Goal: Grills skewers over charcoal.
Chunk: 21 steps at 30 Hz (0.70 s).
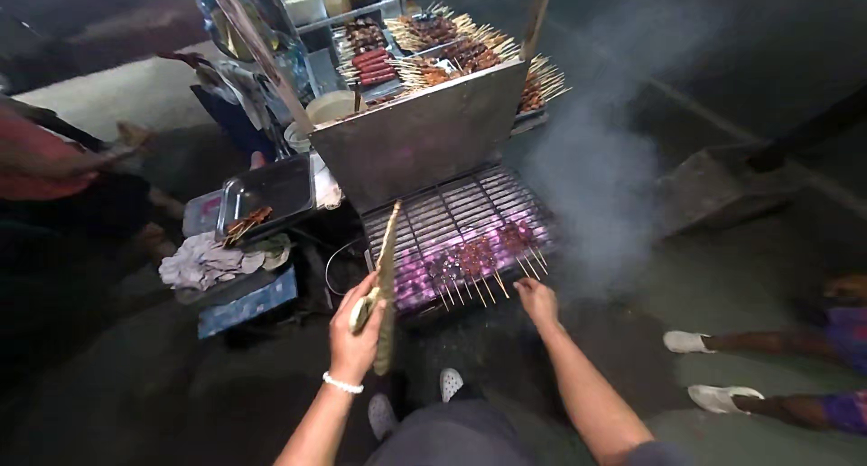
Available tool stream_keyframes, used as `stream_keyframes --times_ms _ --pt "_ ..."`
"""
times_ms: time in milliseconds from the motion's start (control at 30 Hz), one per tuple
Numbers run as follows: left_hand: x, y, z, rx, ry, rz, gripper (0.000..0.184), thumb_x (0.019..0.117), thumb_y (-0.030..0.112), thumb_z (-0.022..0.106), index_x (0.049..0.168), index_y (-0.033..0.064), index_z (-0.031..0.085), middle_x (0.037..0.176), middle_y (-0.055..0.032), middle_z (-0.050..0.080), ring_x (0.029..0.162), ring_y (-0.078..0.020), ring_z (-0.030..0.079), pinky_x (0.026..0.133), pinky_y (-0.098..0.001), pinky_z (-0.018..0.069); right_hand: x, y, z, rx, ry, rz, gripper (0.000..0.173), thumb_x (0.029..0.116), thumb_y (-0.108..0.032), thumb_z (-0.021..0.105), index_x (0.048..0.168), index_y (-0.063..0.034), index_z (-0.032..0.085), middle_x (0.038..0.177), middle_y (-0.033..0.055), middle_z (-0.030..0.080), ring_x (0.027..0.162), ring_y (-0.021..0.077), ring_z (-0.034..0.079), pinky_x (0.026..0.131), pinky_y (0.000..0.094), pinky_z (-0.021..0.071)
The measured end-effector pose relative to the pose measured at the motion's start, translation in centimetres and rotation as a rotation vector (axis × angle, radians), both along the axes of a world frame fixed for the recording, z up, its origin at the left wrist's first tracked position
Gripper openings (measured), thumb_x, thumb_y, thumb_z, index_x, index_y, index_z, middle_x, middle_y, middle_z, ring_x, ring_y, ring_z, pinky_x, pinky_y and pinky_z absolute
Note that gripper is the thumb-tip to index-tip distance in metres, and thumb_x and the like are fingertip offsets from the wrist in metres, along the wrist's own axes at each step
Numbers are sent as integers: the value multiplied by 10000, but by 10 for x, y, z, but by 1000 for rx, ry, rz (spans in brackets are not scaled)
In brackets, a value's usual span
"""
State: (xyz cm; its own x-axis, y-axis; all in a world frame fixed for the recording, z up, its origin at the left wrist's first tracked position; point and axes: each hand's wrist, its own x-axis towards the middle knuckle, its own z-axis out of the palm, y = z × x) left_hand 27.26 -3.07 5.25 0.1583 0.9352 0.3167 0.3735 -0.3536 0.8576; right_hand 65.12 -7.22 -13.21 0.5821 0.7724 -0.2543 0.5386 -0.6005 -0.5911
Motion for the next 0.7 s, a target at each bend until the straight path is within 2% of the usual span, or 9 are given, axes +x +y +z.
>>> stream_keyframes --times_ms 67,100,233,367,500,633,700 --pt "7 -1 2 -217 -186 -29 495 883 -9 710 1361 -49 585 1301 -117 680 1157 -115 667 1026 -279 543 -8 2 -11 -9 115 62 325 1026 -324 641 1206 -69 732 1130 161 751 1092 344 703 996 590 513" --pt "8 0 1 -244 -181 -12 494 887 -9 708 1365 -39 587 1300 -112 682 1153 -107 668 1022 -274 542 -11 4 -16 -17 135 75 319 1011 -319 667 1192 -67 737 1118 159 753 1082 337 705 992 583 516" --pt "2 0 -4 -103 -9 -55 442 925 62 675 1364 35 630 1322 -90 674 1205 -115 641 1063 -285 513 -15 6 -23 -20 123 47 236 997 -214 672 1157 -60 752 1108 163 751 1075 343 703 985 578 519" --pt "-2 -4 7 -213 -238 -11 498 864 -29 709 1347 -61 591 1291 -118 688 1151 -125 675 1016 -281 551 -9 3 -19 26 128 -53 228 1030 -190 612 1136 -54 761 1123 180 745 1102 354 693 1006 586 506" --pt "-8 -5 12 -157 -199 37 479 878 -9 704 1344 -50 602 1327 -112 672 1174 -118 662 1028 -265 536 -1 5 -17 18 91 -124 284 1063 -219 549 1173 -43 745 1143 209 735 1114 382 687 1000 596 506" --pt "-9 -4 16 -196 -301 33 520 843 -55 706 1347 -72 578 1273 -116 693 1119 -132 686 983 -282 568 4 7 -19 18 73 -147 312 1076 -228 514 1164 -33 741 1143 219 729 1107 388 687 989 603 506" --pt "-12 -3 16 -173 -273 89 509 861 -48 701 1355 -61 580 1279 -120 690 1129 -128 682 984 -275 566 5 6 -21 18 89 -168 313 1079 -231 514 1176 -36 739 1153 216 728 1120 391 681 1001 603 499"
